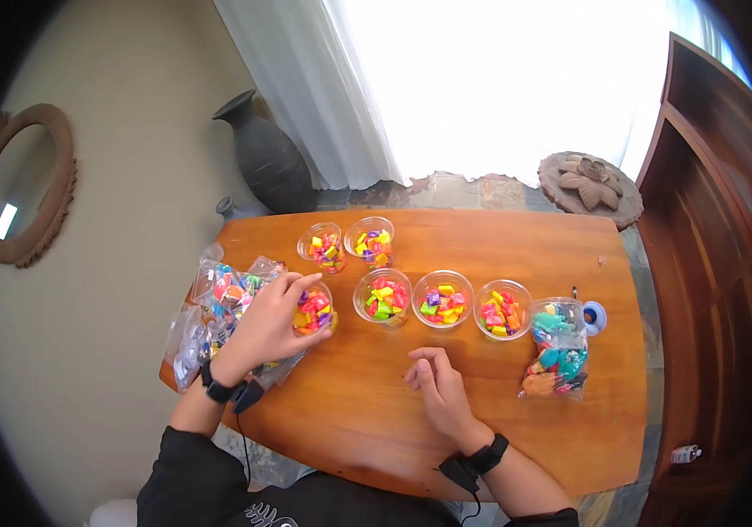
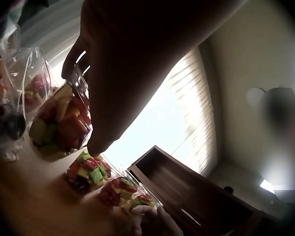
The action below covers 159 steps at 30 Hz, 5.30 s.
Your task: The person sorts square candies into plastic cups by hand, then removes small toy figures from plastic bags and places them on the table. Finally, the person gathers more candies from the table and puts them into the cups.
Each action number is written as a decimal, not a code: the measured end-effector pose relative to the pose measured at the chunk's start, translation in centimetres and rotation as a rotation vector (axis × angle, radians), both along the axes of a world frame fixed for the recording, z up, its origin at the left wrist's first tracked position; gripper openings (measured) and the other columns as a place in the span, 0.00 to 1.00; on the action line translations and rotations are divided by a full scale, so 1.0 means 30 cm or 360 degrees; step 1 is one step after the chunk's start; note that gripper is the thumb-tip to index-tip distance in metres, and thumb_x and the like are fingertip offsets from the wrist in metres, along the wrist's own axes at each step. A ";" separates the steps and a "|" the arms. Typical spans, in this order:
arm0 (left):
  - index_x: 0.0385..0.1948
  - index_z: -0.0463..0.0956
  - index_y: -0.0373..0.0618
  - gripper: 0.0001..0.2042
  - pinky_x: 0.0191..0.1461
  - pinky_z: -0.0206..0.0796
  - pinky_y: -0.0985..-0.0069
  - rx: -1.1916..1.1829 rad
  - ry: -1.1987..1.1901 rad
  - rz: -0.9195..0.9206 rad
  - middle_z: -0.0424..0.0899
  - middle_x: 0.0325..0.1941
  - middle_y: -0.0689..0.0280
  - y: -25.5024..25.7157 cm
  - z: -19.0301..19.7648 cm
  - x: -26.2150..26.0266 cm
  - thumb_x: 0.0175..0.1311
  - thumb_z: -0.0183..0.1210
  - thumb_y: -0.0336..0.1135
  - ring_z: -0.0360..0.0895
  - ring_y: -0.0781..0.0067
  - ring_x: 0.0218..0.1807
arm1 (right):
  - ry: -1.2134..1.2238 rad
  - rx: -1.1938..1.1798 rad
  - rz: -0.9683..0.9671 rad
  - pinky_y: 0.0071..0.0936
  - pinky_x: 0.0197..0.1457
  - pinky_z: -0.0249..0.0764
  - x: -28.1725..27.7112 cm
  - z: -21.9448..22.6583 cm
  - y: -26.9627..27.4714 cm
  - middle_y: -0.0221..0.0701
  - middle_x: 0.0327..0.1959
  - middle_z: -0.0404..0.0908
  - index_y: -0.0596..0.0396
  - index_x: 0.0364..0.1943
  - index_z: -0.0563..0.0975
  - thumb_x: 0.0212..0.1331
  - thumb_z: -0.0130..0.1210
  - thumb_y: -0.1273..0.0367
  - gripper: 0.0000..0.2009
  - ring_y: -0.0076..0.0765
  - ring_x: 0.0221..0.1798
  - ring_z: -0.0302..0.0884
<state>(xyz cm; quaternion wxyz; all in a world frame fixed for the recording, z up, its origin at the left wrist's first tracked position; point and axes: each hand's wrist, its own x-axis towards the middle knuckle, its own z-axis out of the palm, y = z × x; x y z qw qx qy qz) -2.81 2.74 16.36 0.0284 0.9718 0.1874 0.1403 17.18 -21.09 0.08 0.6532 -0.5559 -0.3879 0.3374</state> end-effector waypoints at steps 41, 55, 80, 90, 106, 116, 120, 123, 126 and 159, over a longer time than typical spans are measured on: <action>0.74 0.71 0.32 0.32 0.82 0.61 0.59 -0.1667 -0.0916 -0.0154 0.75 0.77 0.44 -0.334 -0.543 0.145 0.88 0.42 0.55 0.73 0.44 0.78 | -0.0811 0.0383 -0.0380 0.25 0.46 0.76 -0.004 0.030 -0.013 0.42 0.68 0.76 0.59 0.75 0.71 0.60 0.79 0.66 0.40 0.25 0.39 0.73; 0.81 0.59 0.37 0.52 0.90 0.47 0.47 -0.1323 -0.0715 -0.0340 0.71 0.81 0.44 -0.319 -0.554 0.128 0.65 0.71 0.65 0.65 0.40 0.85 | -0.0202 0.0509 -0.0391 0.40 0.78 0.68 -0.028 0.032 -0.023 0.44 0.68 0.74 0.61 0.79 0.60 0.81 0.58 0.51 0.36 0.41 0.70 0.75; 0.80 0.57 0.38 0.44 0.84 0.61 0.62 -0.1785 -0.1359 -0.0059 0.70 0.76 0.56 -0.302 -0.554 0.147 0.64 0.75 0.29 0.69 0.62 0.79 | -0.1618 -0.0336 -0.0251 0.51 0.81 0.61 0.004 0.050 0.096 0.48 0.79 0.73 0.63 0.79 0.68 0.73 0.65 0.59 0.36 0.57 0.78 0.68; 0.79 0.59 0.38 0.40 0.79 0.67 0.62 -0.1486 -0.1142 -0.0421 0.84 0.65 0.56 -0.097 -0.548 0.080 0.74 0.69 0.49 0.81 0.63 0.69 | -0.1569 -0.0362 -0.0191 0.51 0.78 0.63 0.017 0.028 0.093 0.46 0.72 0.78 0.59 0.71 0.75 0.74 0.63 0.57 0.28 0.57 0.73 0.71; 0.78 0.55 0.39 0.45 0.74 0.75 0.62 -0.1894 -0.1463 -0.0399 0.83 0.65 0.55 -0.103 -0.586 0.116 0.75 0.66 0.63 0.81 0.60 0.71 | -0.1880 -0.0190 0.0134 0.58 0.86 0.56 -0.091 0.113 0.066 0.43 0.79 0.74 0.44 0.77 0.74 0.64 0.70 0.44 0.40 0.61 0.83 0.64; 0.68 0.71 0.35 0.27 0.67 0.75 0.69 -0.1962 -0.1458 -0.0456 0.81 0.65 0.59 -0.108 -0.625 0.147 0.77 0.68 0.43 0.82 0.71 0.63 | -0.1459 -0.0094 -0.0140 0.49 0.75 0.71 -0.107 0.010 0.110 0.41 0.65 0.83 0.53 0.58 0.84 0.67 0.69 0.73 0.16 0.54 0.72 0.78; 0.76 0.59 0.37 0.32 0.67 0.75 0.70 -0.2089 -0.1483 -0.0481 0.85 0.63 0.56 -0.117 -0.560 0.128 0.80 0.64 0.44 0.85 0.69 0.62 | -0.1117 -0.0060 -0.0288 0.40 0.66 0.80 -0.098 0.003 0.107 0.43 0.57 0.87 0.57 0.56 0.83 0.69 0.64 0.80 0.14 0.51 0.62 0.86; 0.76 0.59 0.36 0.34 0.69 0.74 0.69 -0.1782 -0.1560 -0.0404 0.84 0.64 0.55 -0.117 -0.553 0.125 0.79 0.65 0.44 0.85 0.68 0.63 | -0.0998 -0.0046 -0.0393 0.34 0.64 0.82 -0.084 -0.030 0.102 0.41 0.56 0.89 0.60 0.56 0.83 0.72 0.62 0.80 0.12 0.42 0.60 0.89; 0.75 0.61 0.36 0.33 0.72 0.73 0.67 -0.1866 -0.1657 -0.0395 0.83 0.64 0.55 -0.110 -0.546 0.124 0.78 0.66 0.45 0.84 0.67 0.66 | -0.0631 -0.0110 -0.0408 0.28 0.67 0.82 -0.078 -0.051 0.107 0.40 0.58 0.90 0.63 0.58 0.81 0.78 0.59 0.79 0.10 0.33 0.62 0.89; 0.77 0.68 0.43 0.46 0.52 0.73 0.67 -0.1685 -0.0943 -0.0384 0.77 0.62 0.58 -0.088 -0.549 -0.050 0.54 0.84 0.39 0.75 0.64 0.47 | -0.0691 -0.0232 -0.0942 0.19 0.42 0.65 -0.019 -0.025 -0.024 0.25 0.41 0.73 0.54 0.49 0.72 0.89 0.47 0.62 0.10 0.17 0.38 0.65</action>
